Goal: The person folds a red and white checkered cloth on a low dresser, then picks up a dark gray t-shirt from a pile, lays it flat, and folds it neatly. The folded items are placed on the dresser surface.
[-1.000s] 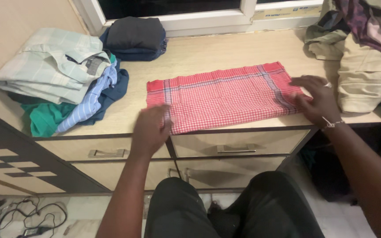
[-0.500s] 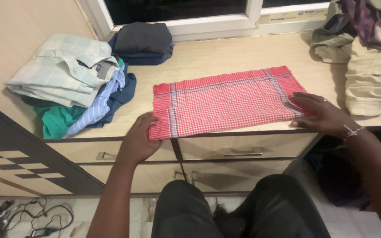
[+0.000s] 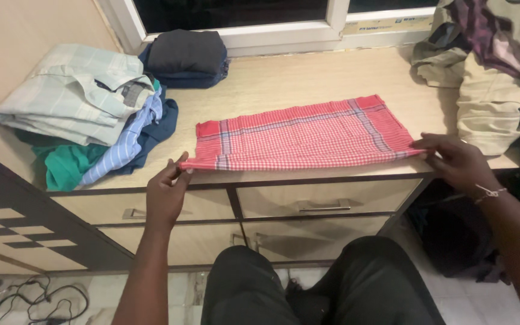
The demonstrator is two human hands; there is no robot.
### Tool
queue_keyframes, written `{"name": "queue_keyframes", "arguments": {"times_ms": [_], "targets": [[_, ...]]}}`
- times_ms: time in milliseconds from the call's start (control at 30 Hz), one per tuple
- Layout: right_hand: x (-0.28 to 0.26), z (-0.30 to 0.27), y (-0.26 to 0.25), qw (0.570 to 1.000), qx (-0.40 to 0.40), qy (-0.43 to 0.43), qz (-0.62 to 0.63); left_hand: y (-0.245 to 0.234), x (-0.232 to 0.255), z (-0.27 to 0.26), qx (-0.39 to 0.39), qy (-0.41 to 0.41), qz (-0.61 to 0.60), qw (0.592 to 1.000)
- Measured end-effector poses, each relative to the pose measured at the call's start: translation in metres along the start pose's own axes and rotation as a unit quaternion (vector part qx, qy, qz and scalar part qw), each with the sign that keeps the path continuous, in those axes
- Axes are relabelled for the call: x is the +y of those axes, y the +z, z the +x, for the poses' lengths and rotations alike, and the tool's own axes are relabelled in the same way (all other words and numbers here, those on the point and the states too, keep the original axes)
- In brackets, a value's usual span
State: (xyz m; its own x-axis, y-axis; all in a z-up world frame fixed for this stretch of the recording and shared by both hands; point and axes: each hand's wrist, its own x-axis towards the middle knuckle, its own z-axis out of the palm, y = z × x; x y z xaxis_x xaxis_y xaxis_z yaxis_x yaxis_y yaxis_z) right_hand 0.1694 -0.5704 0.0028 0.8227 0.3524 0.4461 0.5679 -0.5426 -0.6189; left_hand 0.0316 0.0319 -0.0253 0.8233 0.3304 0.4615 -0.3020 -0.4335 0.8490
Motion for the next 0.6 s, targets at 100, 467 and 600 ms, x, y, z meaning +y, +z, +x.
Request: {"name": "queue_keyframes", "arguments": {"times_ms": [100, 467, 600], "targets": [[0.008, -0.01, -0.003, 0.997, 0.051, 0.035, 0.044, 0.005, 0.003, 0.002, 0.009, 0.013, -0.027, 1.0], [0.004, 0.045, 0.005, 0.986, 0.163, -0.013, 0.011, 0.04, 0.034, 0.034, 0.088, -0.037, -0.007, 0.995], [-0.002, 0.076, 0.019, 0.983, 0.178, 0.019, -0.045, 0.054, 0.029, 0.039, 0.142, -0.037, 0.085, 0.986]]}}
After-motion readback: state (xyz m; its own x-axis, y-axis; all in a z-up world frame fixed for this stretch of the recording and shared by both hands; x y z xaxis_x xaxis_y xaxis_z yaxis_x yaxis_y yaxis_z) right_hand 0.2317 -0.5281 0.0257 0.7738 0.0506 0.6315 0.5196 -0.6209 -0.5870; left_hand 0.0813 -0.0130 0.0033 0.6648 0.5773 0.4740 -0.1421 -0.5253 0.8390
